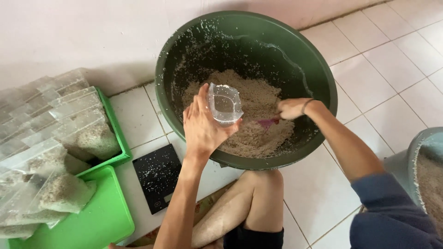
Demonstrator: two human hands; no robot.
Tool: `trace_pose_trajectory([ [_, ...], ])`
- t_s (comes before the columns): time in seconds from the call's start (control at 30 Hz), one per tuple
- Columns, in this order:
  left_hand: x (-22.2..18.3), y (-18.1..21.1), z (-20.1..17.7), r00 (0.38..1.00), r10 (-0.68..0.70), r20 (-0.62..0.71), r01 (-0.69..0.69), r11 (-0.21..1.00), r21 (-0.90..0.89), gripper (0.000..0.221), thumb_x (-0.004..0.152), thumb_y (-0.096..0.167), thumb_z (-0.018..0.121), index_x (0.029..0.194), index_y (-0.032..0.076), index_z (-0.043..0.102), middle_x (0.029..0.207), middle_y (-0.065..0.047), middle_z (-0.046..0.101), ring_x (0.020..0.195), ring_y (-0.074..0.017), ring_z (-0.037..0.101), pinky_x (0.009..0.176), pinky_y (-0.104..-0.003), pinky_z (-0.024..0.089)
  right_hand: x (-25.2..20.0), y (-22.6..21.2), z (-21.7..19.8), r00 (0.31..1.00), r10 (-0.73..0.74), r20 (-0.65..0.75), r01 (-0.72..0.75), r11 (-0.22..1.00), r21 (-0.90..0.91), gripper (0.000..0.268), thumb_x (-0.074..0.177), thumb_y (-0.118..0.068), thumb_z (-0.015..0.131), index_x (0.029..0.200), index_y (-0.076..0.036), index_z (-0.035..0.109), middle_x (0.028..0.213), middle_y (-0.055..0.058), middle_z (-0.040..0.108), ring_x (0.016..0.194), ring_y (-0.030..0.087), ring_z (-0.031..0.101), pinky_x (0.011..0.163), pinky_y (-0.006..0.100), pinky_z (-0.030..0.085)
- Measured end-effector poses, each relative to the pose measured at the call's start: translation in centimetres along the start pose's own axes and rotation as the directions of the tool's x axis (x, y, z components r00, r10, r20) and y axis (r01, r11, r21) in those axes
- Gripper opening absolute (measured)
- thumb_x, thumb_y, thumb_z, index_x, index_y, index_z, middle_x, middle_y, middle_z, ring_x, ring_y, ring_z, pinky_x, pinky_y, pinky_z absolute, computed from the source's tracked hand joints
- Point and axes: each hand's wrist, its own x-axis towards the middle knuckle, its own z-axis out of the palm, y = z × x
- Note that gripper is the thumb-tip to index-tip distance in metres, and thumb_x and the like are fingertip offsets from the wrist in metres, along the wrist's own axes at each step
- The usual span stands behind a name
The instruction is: Filling small plastic bags with granular material from a large tub, weighing them on a digital scale, and organizing them in a tray.
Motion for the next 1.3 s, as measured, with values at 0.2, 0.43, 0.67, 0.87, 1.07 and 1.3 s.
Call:
trace_pose_trajectory([
  [0.2, 0.0, -0.5, 0.6, 0.998, -0.034, 0.043, 0.03, 0.996, 0.086, 0.108, 0.059, 0.07, 0.077, 0.137, 0.006, 0.039, 0.112, -0.015, 0.061, 0.103, -0.0349, 0.068, 0.097, -0.054, 0.047, -10.9, -4.4, -3.2, 0.976, -0.009, -0.216, 0.099, 0.905, 0.414, 0.05, 0.103, -0.039, 0.042, 0.124, -0.005, 0.07, 0.126, 0.025, 0.067, 0.121, 0.043, 0.058, 0.103, 0.051, 0.044],
  [0.43, 0.2, 0.1, 0.6, 0.988, -0.079, 0.133, 0.053, 0.98, 0.19, 0.111, 0.057, 0.068, 0.079, 0.139, 0.006, 0.037, 0.114, -0.012, 0.058, 0.106, -0.0326, 0.066, 0.094, -0.05, 0.049, -16.5, -6.4, -3.3, 0.824, 0.14, -0.549, 0.179, 0.855, 0.486, 0.04, 0.103, -0.035, 0.047, 0.118, -0.007, 0.072, 0.106, 0.027, 0.071, 0.111, 0.042, 0.063, 0.097, 0.05, 0.047],
  [0.67, 0.2, 0.1, 0.9, 0.971, -0.135, 0.198, 0.091, 0.972, 0.215, 0.116, 0.053, 0.07, 0.079, 0.139, 0.006, 0.035, 0.117, -0.011, 0.057, 0.11, -0.0323, 0.063, 0.094, -0.049, 0.048, -19.8, -9.5, -3.4, 0.721, 0.126, -0.682, 0.265, 0.859, 0.439, 0.035, 0.104, -0.033, 0.048, 0.114, -0.01, 0.073, 0.098, 0.021, 0.073, 0.102, 0.033, 0.069, 0.089, 0.043, 0.054],
  [0.87, 0.3, 1.3, -0.1, 0.956, -0.168, 0.24, 0.111, 0.966, 0.232, 0.114, 0.057, 0.066, 0.08, 0.141, 0.006, 0.033, 0.119, -0.012, 0.058, 0.112, -0.0307, 0.063, 0.096, -0.047, 0.047, -19.9, -12.4, -3.1, 0.673, 0.017, -0.739, 0.308, 0.903, 0.301, 0.035, 0.107, -0.024, 0.044, 0.111, -0.003, 0.071, 0.069, 0.015, 0.066, 0.047, 0.017, 0.051, 0.044, 0.026, 0.042],
  [1.07, 0.4, 1.0, 0.1, 0.956, -0.185, 0.228, 0.123, 0.958, 0.26, 0.113, 0.057, 0.069, 0.079, 0.141, 0.008, 0.034, 0.119, -0.009, 0.059, 0.112, -0.0275, 0.063, 0.095, -0.045, 0.047, -19.4, -13.8, -2.8, 0.581, -0.041, -0.813, 0.172, 0.982, 0.074, 0.034, 0.104, -0.028, 0.046, 0.101, -0.008, 0.074, 0.055, 0.008, 0.06, 0.049, 0.025, 0.059, 0.044, 0.033, 0.046],
  [1.3, 0.3, 2.1, -0.8, 0.953, -0.208, 0.22, 0.153, 0.958, 0.242, 0.106, 0.062, 0.064, 0.08, 0.14, 0.005, 0.038, 0.121, -0.012, 0.062, 0.112, -0.0295, 0.065, 0.098, -0.047, 0.046, -19.5, -14.9, -1.8, 0.441, -0.131, -0.888, 0.037, 0.991, -0.128, 0.027, 0.101, -0.03, 0.051, 0.103, -0.016, 0.075, 0.068, 0.005, 0.067, 0.061, 0.024, 0.066, 0.051, 0.036, 0.055],
])
